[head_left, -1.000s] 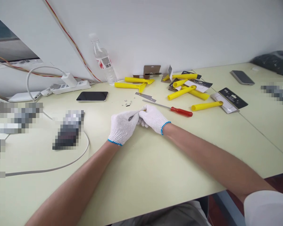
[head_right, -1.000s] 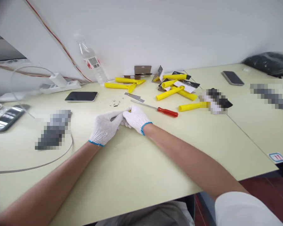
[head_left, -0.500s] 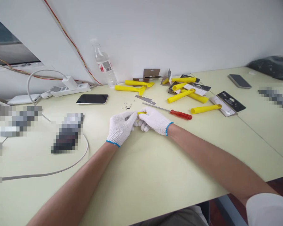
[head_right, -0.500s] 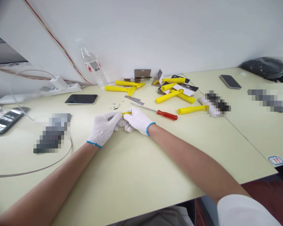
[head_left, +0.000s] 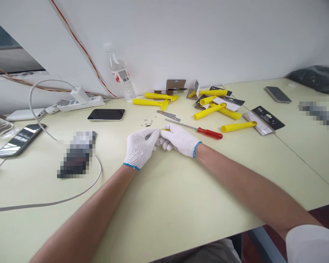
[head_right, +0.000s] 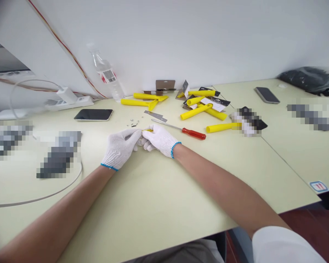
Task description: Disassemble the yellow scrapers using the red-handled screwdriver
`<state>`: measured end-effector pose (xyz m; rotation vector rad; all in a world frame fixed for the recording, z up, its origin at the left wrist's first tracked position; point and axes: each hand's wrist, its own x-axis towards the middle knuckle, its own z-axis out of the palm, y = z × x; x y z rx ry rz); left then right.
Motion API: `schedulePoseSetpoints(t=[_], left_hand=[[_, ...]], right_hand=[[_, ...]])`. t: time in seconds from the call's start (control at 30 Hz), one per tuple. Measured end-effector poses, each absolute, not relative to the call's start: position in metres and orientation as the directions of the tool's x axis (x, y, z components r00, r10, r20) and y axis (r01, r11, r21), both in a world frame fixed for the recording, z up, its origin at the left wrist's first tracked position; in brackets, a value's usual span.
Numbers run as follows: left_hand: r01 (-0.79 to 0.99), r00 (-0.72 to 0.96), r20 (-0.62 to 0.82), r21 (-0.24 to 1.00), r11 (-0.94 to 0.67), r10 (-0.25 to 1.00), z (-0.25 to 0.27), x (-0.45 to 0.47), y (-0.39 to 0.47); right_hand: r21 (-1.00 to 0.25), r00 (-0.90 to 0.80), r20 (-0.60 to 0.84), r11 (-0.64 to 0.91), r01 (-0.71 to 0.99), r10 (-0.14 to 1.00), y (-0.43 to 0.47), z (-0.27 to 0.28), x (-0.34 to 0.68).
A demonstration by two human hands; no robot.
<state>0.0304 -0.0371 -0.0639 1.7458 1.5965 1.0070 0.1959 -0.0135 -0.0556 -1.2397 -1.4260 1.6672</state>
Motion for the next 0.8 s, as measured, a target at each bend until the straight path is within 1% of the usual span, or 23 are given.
schedulePoseSetpoints(t=[0.13, 0.2, 0.33, 0.37, 0.43, 0.53, 0.6, 0.7, 0.8], left_hand=[[0.553, 0.008, 0.137, 0.824, -0.119, 0.990, -0.0648, 0.0295, -0.0362], [0.574, 0.008, 0.153, 0.808, -0.130, 0.988, -0.0664, 0.0298, -0.0362], [0.673, 0.015, 0.278, 0.708, -0.215, 0.960, -0.0708, 0.0302, -0.0358], [0.680, 0.017, 0.291, 0.698, -0.224, 0.956, -0.0716, 0.0301, -0.0356], [0.647, 0.012, 0.264, 0.733, -0.209, 0.964, -0.0727, 0.0295, -0.0352], [0.534, 0.007, 0.183, 0.831, -0.158, 0.983, -0.0722, 0.0289, -0.0349], [0.482, 0.001, 0.158, 0.865, -0.139, 0.987, -0.0707, 0.0291, -0.0352], [0.460, 0.004, 0.143, 0.878, -0.129, 0.990, -0.0683, 0.0301, -0.0362], [0.502, -0.006, 0.160, 0.854, -0.135, 0.987, -0.0677, 0.0310, -0.0373]], right_hand=[[-0.961, -0.353, -0.272, -0.237, 0.139, 0.895, -0.0143, -0.0554, 0.1954], [-0.961, -0.340, -0.271, -0.235, 0.145, 0.901, -0.0146, -0.0562, 0.1949], [-0.958, -0.314, -0.279, -0.242, 0.154, 0.907, -0.0167, -0.0546, 0.1937], [-0.957, -0.312, -0.282, -0.242, 0.161, 0.907, -0.0173, -0.0538, 0.1935], [-0.958, -0.317, -0.277, -0.235, 0.167, 0.907, -0.0183, -0.0530, 0.1932], [-0.960, -0.325, -0.269, -0.228, 0.161, 0.907, -0.0184, -0.0542, 0.1929], [-0.960, -0.323, -0.272, -0.232, 0.158, 0.907, -0.0180, -0.0561, 0.1929], [-0.964, -0.322, -0.261, -0.225, 0.144, 0.910, -0.0176, -0.0586, 0.1930], [-0.967, -0.328, -0.244, -0.207, 0.146, 0.913, -0.0179, -0.0599, 0.1930]])
